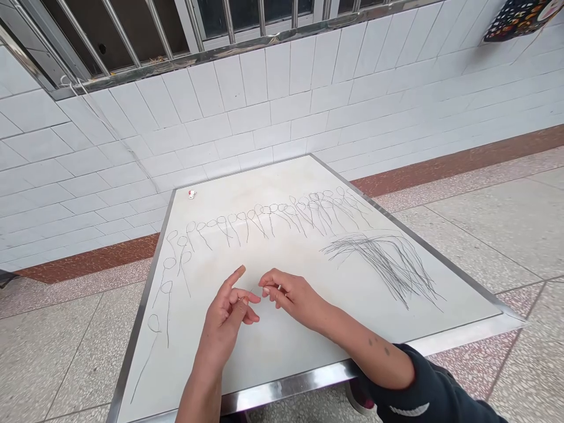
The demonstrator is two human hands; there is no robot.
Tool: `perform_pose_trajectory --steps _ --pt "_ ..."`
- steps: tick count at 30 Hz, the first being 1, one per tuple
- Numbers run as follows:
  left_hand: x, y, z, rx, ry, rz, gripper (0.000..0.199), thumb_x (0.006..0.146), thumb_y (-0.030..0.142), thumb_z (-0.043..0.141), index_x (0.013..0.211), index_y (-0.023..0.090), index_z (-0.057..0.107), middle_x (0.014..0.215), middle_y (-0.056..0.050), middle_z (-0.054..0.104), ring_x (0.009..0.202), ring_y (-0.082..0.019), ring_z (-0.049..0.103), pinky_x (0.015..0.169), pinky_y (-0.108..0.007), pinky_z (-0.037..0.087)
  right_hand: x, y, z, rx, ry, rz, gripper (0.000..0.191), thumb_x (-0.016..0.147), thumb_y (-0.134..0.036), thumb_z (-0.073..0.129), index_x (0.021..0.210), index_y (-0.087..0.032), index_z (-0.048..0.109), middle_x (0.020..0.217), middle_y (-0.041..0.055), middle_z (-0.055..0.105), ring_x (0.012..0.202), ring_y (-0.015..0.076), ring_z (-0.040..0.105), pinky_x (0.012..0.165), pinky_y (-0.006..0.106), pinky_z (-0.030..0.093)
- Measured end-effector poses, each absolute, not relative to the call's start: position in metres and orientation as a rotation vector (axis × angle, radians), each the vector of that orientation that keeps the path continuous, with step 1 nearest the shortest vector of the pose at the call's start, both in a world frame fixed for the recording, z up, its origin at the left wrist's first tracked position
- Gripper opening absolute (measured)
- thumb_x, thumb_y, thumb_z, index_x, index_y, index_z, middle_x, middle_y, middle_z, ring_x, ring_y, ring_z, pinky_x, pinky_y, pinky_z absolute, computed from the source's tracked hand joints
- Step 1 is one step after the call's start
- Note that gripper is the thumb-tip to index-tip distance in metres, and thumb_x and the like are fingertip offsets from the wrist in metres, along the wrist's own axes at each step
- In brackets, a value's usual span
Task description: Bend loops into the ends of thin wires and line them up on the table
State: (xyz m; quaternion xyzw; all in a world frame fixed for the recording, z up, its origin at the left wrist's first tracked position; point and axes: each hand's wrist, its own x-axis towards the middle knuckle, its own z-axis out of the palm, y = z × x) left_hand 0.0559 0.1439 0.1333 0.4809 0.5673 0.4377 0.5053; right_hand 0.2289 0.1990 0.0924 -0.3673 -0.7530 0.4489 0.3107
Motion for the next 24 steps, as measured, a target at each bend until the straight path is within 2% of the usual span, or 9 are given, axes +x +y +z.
perform_pose_trajectory --steps 5,12,16,18,21,24 --pt "0.060 0.145 0.131 1.262 1.451 1.040 0.053 0.088 0.039 0.050 0.138 0.028 0.040 0.102 -0.005 0.070 0.075 -0.017 0.065 0.080 -0.036 0.050 0.226 0.196 0.094 -0.987 -2.068 1.014 0.013 0.093 -0.020 0.042 0.095 -0.023 0.054 0.079 -0.0028 0.061 0.067 0.0111 0.054 0.062 0.024 0.041" --pt "0.064 0.145 0.126 1.304 1.463 1.030 0.051 0.089 0.039 0.049 0.139 0.032 0.038 0.105 -0.003 0.067 0.075 -0.014 0.065 0.078 -0.033 0.053 0.224 0.193 0.088 -0.985 -2.013 0.908 0.016 0.093 -0.018 0.040 0.091 -0.023 0.055 0.079 -0.0027 0.060 0.068 0.0109 0.053 0.062 0.024 0.039" --pt "0.063 0.146 0.124 1.283 1.476 1.096 0.050 0.089 0.034 0.048 0.138 0.030 0.040 0.103 -0.003 0.066 0.074 -0.014 0.064 0.073 -0.032 0.054 0.225 0.194 0.088 -0.945 -2.002 1.073 0.015 0.093 -0.020 0.042 0.102 -0.024 0.053 0.089 -0.0015 0.063 0.078 0.0121 0.057 0.067 0.025 0.044" --pt "0.061 0.147 0.124 1.287 1.498 1.131 0.048 0.089 0.032 0.048 0.137 0.029 0.042 0.103 -0.003 0.066 0.071 -0.013 0.062 0.072 -0.032 0.053 0.226 0.195 0.087 -0.944 -1.994 1.202 0.016 0.092 -0.021 0.044 0.106 -0.025 0.051 0.089 -0.0019 0.063 0.074 0.0115 0.057 0.067 0.025 0.046" --pt "0.058 0.148 0.125 1.297 1.553 1.160 0.048 0.088 0.032 0.049 0.135 0.029 0.044 0.100 -0.003 0.067 0.069 -0.013 0.061 0.069 -0.031 0.051 0.225 0.195 0.086 -0.974 -1.933 1.309 0.008 0.091 -0.023 0.045 0.097 -0.025 0.051 0.077 -0.0040 0.059 0.063 0.0098 0.055 0.060 0.023 0.047" --pt "0.058 0.148 0.128 1.302 1.602 1.112 0.051 0.085 0.037 0.055 0.134 0.029 0.046 0.096 -0.002 0.069 0.071 -0.015 0.061 0.067 -0.030 0.049 0.223 0.193 0.084 -0.983 -1.894 1.301 0.005 0.090 -0.024 0.046 0.092 -0.024 0.051 0.073 -0.0045 0.056 0.059 0.0092 0.053 0.057 0.022 0.046"
